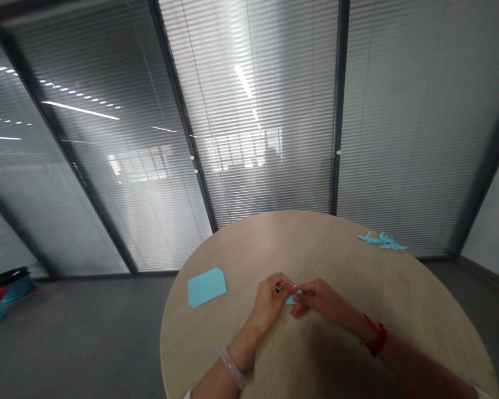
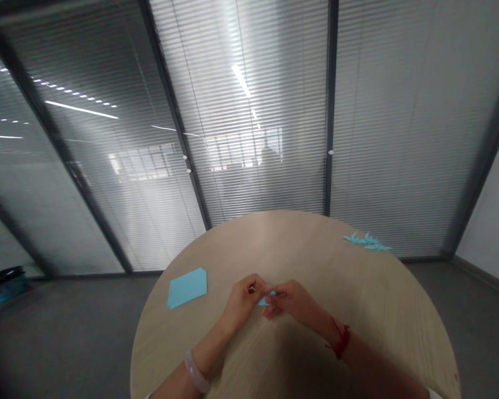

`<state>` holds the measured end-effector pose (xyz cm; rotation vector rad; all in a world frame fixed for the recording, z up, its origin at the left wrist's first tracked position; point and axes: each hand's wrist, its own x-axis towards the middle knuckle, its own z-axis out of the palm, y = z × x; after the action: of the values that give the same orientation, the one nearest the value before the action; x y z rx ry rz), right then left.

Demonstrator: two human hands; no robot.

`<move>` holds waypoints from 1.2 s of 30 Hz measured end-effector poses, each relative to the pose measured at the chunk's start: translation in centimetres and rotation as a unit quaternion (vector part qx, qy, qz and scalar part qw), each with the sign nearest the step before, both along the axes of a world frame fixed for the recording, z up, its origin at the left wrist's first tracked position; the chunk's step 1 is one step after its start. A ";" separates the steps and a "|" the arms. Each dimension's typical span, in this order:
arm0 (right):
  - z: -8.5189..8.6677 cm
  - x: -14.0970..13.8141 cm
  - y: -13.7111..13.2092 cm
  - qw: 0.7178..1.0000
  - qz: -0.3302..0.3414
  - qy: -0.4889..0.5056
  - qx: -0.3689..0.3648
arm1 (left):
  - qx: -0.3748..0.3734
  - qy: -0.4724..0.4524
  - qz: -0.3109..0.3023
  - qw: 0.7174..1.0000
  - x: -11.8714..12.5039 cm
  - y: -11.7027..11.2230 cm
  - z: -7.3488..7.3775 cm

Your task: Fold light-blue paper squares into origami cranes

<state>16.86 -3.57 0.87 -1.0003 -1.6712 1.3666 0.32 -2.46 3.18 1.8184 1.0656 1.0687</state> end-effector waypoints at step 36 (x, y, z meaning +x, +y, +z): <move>0.9 1.2 0.2 0.966 -0.102 -0.159 0.174 | -0.178 -0.076 -0.085 0.977 -0.1 0.3 -0.4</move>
<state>18.06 -3.37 1.77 -1.1847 -1.8976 0.7719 0.18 -2.18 2.77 1.4870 0.9251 0.8388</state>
